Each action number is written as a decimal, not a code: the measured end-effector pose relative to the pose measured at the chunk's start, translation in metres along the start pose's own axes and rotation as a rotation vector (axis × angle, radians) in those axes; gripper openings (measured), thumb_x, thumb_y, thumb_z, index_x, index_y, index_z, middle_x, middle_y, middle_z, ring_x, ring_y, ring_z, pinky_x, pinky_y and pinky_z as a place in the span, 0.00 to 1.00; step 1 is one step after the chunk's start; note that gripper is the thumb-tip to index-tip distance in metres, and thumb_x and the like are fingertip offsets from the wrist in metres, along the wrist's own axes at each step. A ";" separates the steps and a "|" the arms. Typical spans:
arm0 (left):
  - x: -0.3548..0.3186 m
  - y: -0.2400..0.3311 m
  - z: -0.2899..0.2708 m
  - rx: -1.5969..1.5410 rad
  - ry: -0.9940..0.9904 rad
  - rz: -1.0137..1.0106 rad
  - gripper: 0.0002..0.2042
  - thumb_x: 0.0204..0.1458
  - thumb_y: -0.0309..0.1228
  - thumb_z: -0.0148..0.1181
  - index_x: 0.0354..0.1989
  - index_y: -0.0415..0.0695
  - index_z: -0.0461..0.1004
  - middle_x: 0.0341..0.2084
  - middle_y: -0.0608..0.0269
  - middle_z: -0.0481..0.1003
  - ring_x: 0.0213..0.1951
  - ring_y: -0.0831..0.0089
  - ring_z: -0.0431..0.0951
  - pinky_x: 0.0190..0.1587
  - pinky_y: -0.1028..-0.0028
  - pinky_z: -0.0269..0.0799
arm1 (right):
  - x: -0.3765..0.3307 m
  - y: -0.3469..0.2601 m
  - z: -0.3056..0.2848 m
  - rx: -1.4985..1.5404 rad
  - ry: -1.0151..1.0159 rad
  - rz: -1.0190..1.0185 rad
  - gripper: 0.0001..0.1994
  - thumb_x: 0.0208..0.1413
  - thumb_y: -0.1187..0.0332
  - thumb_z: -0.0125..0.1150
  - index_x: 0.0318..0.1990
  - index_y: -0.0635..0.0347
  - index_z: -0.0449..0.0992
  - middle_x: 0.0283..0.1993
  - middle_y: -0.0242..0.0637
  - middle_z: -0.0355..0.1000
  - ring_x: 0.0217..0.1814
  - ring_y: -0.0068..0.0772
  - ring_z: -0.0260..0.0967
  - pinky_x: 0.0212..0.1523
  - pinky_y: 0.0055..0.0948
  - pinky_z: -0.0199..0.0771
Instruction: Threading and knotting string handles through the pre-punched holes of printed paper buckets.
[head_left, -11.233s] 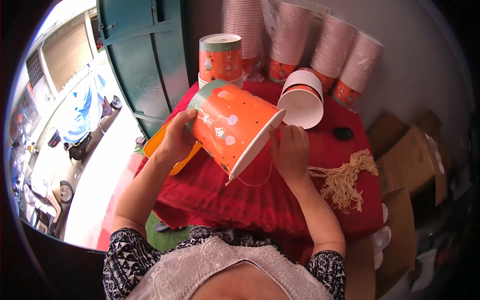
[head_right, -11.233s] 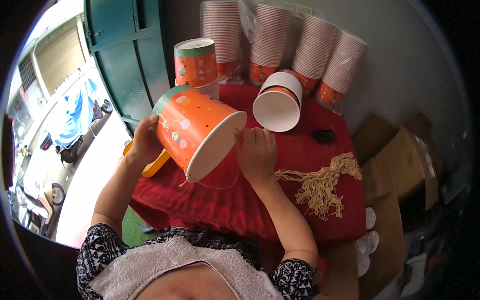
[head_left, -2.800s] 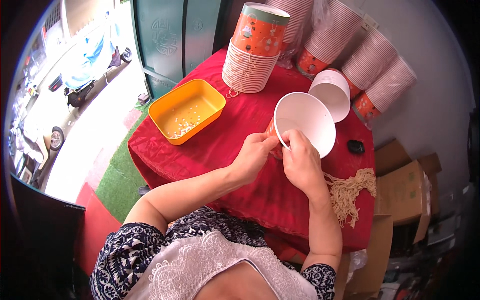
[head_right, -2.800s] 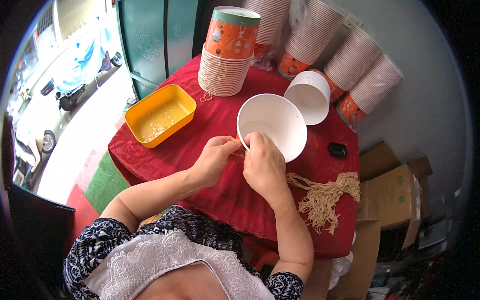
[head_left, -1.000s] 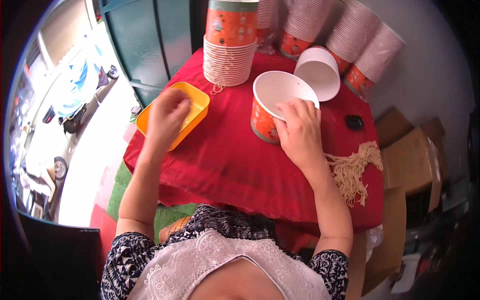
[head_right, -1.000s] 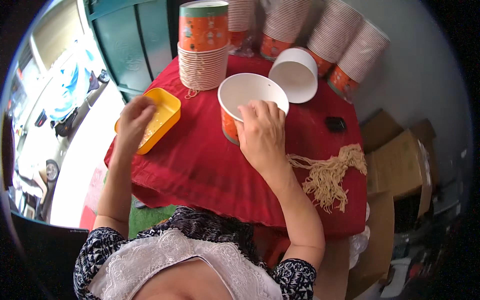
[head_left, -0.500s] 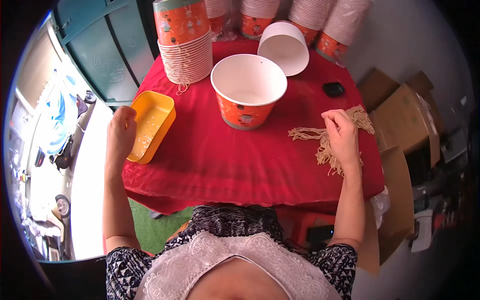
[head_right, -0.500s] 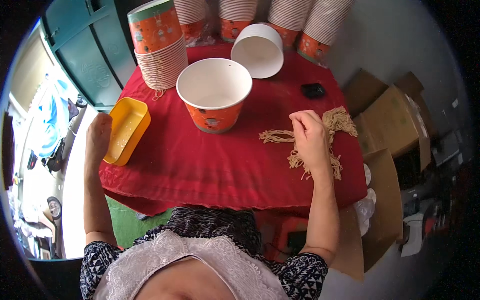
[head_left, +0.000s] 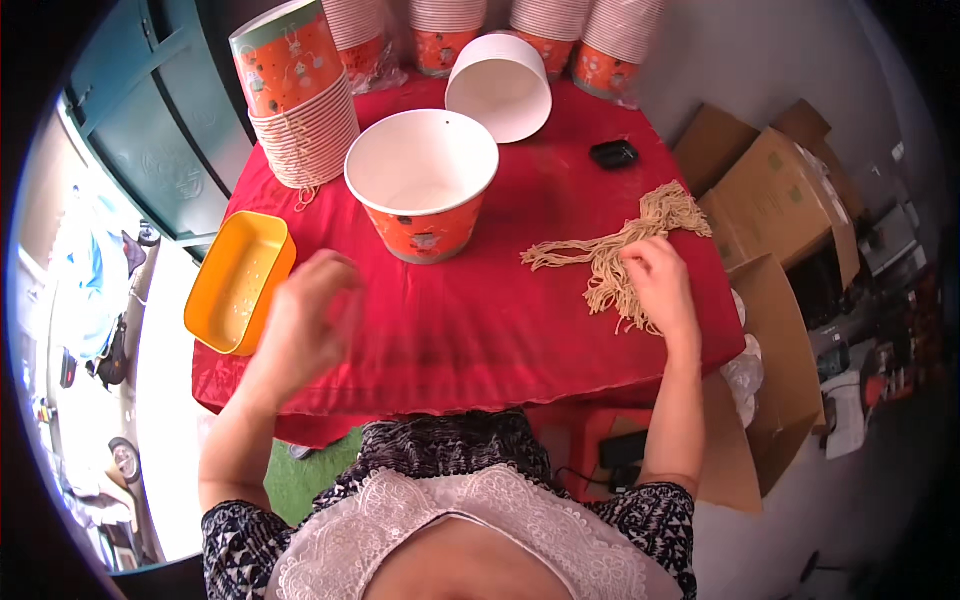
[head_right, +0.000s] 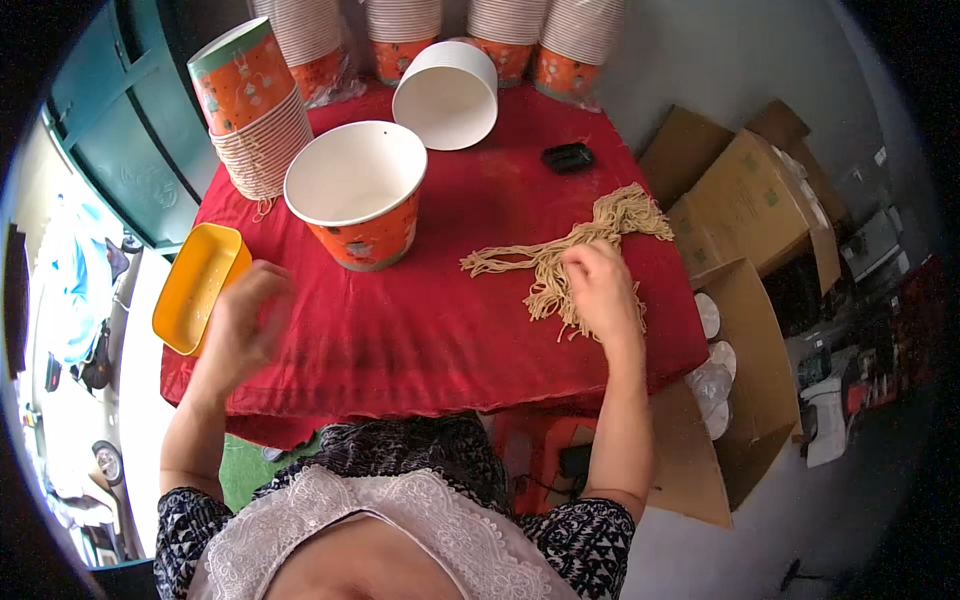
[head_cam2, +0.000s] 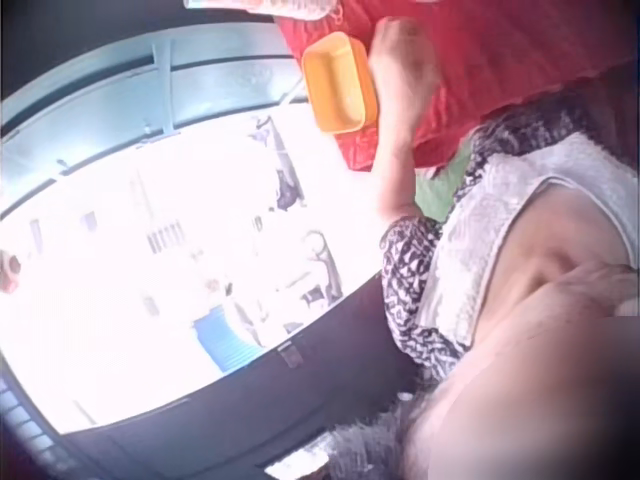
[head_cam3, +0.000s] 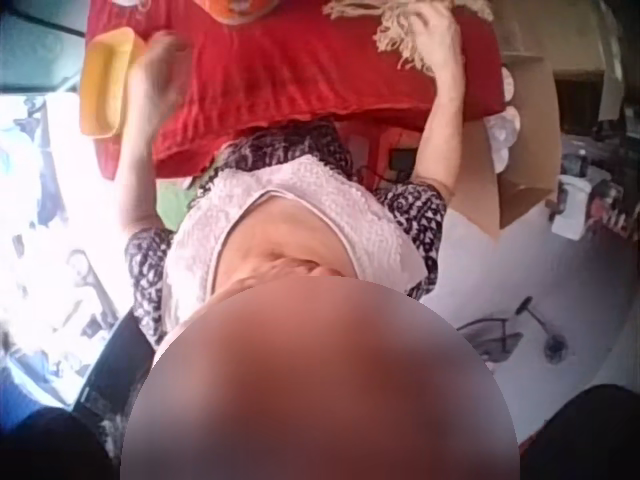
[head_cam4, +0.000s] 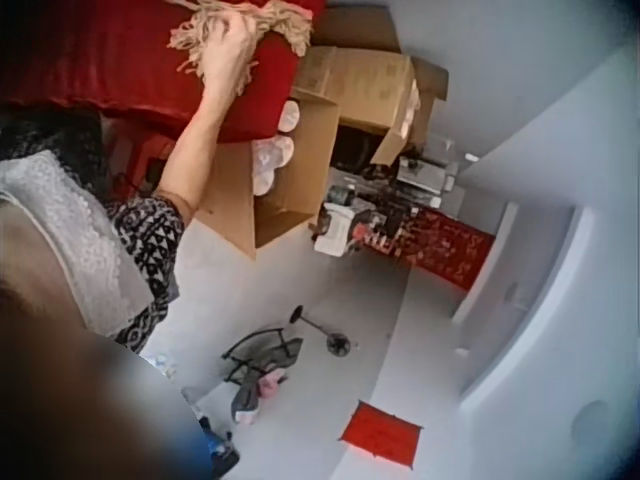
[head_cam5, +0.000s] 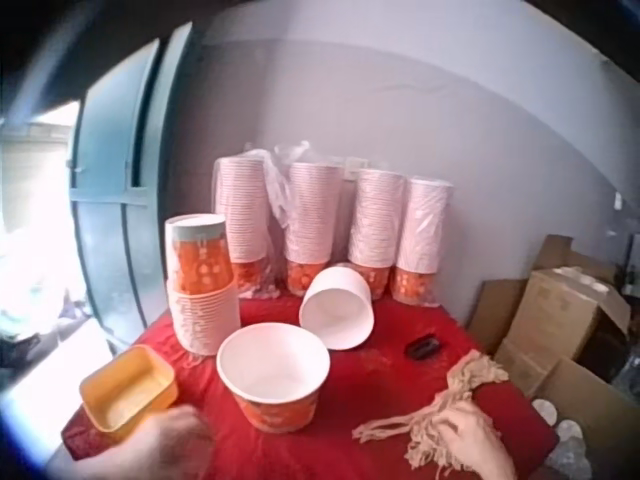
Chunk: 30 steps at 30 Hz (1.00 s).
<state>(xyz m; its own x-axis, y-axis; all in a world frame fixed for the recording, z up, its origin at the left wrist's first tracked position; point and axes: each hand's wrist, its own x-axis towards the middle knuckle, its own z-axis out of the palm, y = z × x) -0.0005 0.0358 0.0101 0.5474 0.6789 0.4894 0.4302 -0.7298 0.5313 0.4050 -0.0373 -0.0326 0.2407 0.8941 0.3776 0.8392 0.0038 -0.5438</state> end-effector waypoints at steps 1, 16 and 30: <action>0.005 0.004 0.010 -0.001 -0.110 0.035 0.05 0.44 0.19 0.57 0.31 0.36 0.71 0.29 0.49 0.72 0.36 0.48 0.74 0.40 0.60 0.71 | 0.000 -0.004 0.006 0.001 -0.027 -0.025 0.04 0.54 0.75 0.60 0.36 0.63 0.77 0.38 0.42 0.72 0.44 0.42 0.71 0.47 0.36 0.70; 0.064 0.033 0.114 -0.096 -0.421 0.242 0.06 0.48 0.25 0.58 0.26 0.35 0.71 0.26 0.47 0.72 0.31 0.48 0.75 0.37 0.56 0.71 | -0.004 0.006 0.018 0.205 -0.227 -0.385 0.02 0.49 0.75 0.59 0.29 0.61 0.78 0.37 0.33 0.73 0.47 0.33 0.67 0.52 0.32 0.64; 0.170 0.037 0.241 -0.250 -0.309 0.564 0.12 0.49 0.28 0.60 0.42 0.39 0.75 0.41 0.52 0.73 0.45 0.52 0.72 0.51 0.60 0.69 | 0.087 0.068 0.003 -0.440 -0.134 0.489 0.30 0.58 0.44 0.51 0.58 0.61 0.68 0.52 0.58 0.73 0.57 0.55 0.69 0.56 0.47 0.69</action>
<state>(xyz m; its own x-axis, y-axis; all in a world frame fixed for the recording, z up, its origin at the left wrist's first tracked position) 0.2816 0.1047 -0.0543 0.8345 0.1198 0.5378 -0.1384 -0.8992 0.4150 0.4812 0.0426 -0.0387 0.6047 0.7947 0.0534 0.7765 -0.5733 -0.2616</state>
